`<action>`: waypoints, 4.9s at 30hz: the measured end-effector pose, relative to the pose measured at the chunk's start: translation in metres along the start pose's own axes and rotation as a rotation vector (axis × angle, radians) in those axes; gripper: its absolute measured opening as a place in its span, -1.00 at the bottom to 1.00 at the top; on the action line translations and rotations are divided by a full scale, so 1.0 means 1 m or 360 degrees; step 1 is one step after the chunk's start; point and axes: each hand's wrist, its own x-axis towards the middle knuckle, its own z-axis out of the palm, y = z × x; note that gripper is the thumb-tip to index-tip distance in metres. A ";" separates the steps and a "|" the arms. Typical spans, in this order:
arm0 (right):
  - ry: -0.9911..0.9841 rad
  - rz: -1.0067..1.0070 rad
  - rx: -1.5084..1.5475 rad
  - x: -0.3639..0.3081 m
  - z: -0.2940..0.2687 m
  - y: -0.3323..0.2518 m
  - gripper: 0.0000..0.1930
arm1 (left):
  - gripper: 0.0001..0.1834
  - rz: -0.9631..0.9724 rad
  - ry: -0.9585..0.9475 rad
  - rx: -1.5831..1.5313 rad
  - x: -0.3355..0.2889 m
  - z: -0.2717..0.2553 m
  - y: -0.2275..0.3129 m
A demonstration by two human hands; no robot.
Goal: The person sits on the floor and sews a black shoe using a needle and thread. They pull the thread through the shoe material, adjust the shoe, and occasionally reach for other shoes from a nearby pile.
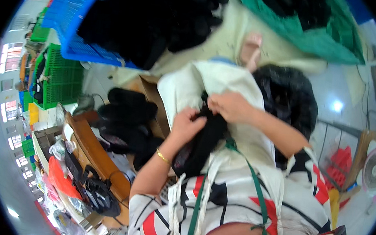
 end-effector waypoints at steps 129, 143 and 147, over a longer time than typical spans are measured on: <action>0.0614 0.0254 0.0723 -0.065 -0.025 -0.034 -0.74 | -0.85 0.0666 -0.0014 0.0551 -0.087 -0.020 0.056; 0.0584 -0.0083 0.0052 -0.072 0.015 -0.091 -0.57 | -0.90 -0.0019 0.0196 -0.1790 -0.102 0.003 0.016; 0.0515 -0.0013 0.0171 -0.071 0.020 -0.086 -0.57 | -0.91 -0.0035 0.0224 -0.1911 -0.103 0.003 0.012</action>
